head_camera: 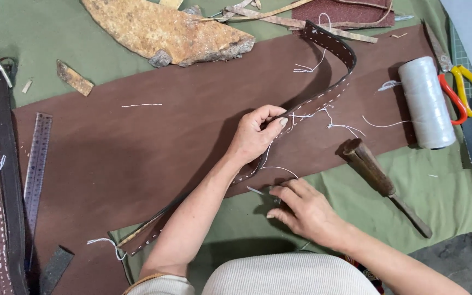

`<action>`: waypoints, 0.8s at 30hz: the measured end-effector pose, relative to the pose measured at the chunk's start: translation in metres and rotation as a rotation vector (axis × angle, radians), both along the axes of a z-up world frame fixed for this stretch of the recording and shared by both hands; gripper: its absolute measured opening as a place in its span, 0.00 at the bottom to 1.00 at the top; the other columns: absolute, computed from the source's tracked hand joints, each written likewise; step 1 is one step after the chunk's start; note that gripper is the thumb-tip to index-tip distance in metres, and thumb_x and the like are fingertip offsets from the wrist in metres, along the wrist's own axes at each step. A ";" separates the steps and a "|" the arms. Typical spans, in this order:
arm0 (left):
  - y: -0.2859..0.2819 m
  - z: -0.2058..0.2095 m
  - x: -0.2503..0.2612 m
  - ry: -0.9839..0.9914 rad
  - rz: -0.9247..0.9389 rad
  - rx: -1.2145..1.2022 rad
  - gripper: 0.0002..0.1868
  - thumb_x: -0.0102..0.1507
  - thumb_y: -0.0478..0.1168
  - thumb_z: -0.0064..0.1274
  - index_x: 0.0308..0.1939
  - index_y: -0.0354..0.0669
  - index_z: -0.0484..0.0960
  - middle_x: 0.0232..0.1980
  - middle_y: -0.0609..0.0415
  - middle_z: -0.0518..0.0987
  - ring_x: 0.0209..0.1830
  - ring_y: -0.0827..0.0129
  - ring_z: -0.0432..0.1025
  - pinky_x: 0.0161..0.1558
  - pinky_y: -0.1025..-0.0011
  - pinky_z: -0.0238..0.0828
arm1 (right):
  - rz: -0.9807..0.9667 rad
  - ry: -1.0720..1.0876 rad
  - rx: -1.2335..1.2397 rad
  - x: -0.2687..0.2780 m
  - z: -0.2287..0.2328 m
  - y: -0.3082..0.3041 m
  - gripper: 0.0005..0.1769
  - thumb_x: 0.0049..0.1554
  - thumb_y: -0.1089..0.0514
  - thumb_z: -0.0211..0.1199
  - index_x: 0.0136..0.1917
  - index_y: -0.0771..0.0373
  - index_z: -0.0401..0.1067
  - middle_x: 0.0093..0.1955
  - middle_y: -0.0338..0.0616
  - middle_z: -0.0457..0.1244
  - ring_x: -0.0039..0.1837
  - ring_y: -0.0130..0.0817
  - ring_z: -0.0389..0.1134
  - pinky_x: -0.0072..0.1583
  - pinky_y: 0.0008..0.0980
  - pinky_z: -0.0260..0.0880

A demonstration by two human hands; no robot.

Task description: Hand-stitching a brown leather strap using a needle and white thread on a workshop table.

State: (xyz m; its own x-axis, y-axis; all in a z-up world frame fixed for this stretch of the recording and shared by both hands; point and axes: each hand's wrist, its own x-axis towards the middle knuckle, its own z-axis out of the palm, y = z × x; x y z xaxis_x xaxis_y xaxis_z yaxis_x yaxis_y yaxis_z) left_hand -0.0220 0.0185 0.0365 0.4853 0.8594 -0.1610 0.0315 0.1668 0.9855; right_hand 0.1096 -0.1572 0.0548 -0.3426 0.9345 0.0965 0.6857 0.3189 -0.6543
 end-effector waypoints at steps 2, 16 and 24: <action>0.000 0.006 -0.001 0.019 0.004 -0.013 0.06 0.65 0.38 0.54 0.44 0.46 0.85 0.31 0.67 0.78 0.30 0.84 0.65 0.36 0.81 0.65 | 0.005 -0.057 0.025 -0.003 -0.013 -0.007 0.24 0.58 0.45 0.68 0.60 0.62 0.71 0.52 0.48 0.64 0.51 0.47 0.66 0.56 0.44 0.69; -0.017 0.000 -0.005 -0.030 0.030 0.137 0.13 0.66 0.42 0.62 0.54 0.49 0.87 0.42 0.55 0.87 0.46 0.80 0.74 0.54 0.66 0.76 | -0.341 0.389 0.094 0.061 0.029 0.015 0.18 0.58 0.64 0.66 0.62 0.64 0.77 0.56 0.52 0.68 0.58 0.47 0.72 0.58 0.46 0.72; -0.041 0.057 -0.018 -0.201 0.178 -0.216 0.11 0.64 0.36 0.62 0.50 0.40 0.86 0.30 0.55 0.79 0.17 0.80 0.69 0.13 0.80 0.70 | -0.441 0.458 0.052 0.050 0.010 0.020 0.16 0.59 0.63 0.66 0.61 0.61 0.79 0.53 0.49 0.68 0.55 0.42 0.72 0.58 0.45 0.71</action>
